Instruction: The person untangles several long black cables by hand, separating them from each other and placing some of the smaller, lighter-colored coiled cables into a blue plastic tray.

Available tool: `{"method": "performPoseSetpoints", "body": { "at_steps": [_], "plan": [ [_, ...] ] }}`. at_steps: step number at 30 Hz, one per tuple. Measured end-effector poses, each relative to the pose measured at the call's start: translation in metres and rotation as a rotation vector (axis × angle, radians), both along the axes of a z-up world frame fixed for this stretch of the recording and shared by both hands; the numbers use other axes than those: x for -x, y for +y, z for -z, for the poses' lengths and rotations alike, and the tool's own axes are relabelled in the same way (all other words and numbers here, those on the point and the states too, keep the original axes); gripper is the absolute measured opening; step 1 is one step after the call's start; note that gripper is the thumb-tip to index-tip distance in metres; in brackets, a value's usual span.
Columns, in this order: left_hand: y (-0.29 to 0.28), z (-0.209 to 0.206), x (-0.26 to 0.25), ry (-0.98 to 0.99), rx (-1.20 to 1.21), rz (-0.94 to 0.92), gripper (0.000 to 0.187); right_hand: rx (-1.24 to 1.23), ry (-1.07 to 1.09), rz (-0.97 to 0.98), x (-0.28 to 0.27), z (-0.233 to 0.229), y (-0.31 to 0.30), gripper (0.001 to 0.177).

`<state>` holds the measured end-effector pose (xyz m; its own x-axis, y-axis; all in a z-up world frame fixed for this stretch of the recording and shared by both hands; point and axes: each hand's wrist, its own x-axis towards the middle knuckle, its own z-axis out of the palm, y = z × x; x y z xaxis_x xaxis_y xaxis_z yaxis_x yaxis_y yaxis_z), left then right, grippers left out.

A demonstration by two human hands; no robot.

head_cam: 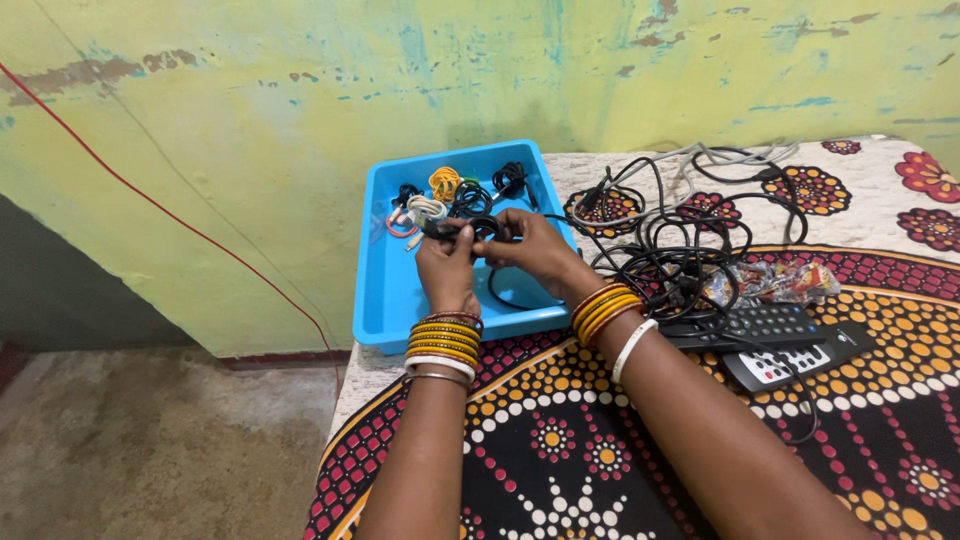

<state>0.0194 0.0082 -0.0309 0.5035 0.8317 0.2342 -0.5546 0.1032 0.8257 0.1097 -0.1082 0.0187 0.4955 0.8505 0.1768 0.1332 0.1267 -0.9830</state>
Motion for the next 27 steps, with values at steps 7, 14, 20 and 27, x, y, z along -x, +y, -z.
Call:
{"method": "performPoseSetpoints", "body": {
  "at_steps": [7,14,20,27],
  "plan": [
    [-0.018,-0.021,0.007,0.116,-0.137,-0.081,0.012,0.042,-0.024,0.022,-0.006,0.005,0.005,0.017],
    [-0.031,-0.037,0.013,0.226,-0.188,-0.057,0.017,0.090,-0.505,0.386,0.015,-0.011,-0.001,0.022],
    [-0.030,-0.029,0.007,0.214,-0.198,0.018,0.035,0.045,-0.476,0.364,0.007,-0.008,-0.002,0.026],
    [-0.020,-0.017,0.005,0.216,-0.195,-0.100,0.035,-0.060,-0.799,0.409,0.025,-0.018,-0.006,0.026]
  ]
}}
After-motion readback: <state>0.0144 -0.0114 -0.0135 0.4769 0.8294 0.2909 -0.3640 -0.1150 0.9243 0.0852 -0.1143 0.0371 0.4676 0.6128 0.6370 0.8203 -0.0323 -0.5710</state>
